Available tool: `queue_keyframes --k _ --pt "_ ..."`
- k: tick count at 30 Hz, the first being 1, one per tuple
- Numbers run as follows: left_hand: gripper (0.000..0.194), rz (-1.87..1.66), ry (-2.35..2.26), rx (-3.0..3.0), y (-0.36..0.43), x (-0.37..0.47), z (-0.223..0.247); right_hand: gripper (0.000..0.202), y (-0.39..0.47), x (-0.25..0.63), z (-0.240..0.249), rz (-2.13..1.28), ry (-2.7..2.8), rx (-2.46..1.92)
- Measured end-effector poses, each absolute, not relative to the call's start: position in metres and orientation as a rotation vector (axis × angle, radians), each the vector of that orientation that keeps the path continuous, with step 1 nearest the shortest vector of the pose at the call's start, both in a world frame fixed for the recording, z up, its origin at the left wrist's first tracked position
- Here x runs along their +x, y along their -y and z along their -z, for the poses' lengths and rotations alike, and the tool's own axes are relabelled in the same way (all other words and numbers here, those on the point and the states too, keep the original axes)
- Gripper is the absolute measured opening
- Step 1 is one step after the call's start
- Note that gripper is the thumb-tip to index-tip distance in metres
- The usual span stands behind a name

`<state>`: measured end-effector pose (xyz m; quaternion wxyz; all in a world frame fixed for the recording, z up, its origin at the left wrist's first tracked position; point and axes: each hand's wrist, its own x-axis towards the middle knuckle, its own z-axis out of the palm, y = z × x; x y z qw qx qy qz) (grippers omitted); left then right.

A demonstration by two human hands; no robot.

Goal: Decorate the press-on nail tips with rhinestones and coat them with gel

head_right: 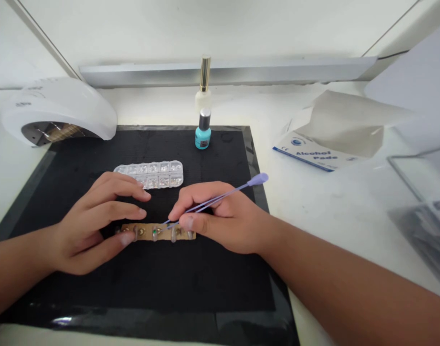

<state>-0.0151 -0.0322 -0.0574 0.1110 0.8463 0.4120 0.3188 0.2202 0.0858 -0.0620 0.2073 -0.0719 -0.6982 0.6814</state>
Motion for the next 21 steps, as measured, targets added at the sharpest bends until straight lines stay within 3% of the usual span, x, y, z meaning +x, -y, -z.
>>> queue_keyframes --k 13,17,21 --pt "0.025 -0.988 -1.325 2.404 0.034 -0.019 0.057 0.015 -0.085 0.222 0.064 -1.939 1.826 -0.266" --pt "0.022 -1.087 -1.548 2.320 0.025 -0.027 0.052 0.018 -0.085 0.223 0.064 -1.874 1.801 -0.328" --pt "0.024 -1.058 -1.439 2.409 0.011 -0.037 0.050 0.021 -0.085 0.221 0.061 -1.760 1.851 -0.337"
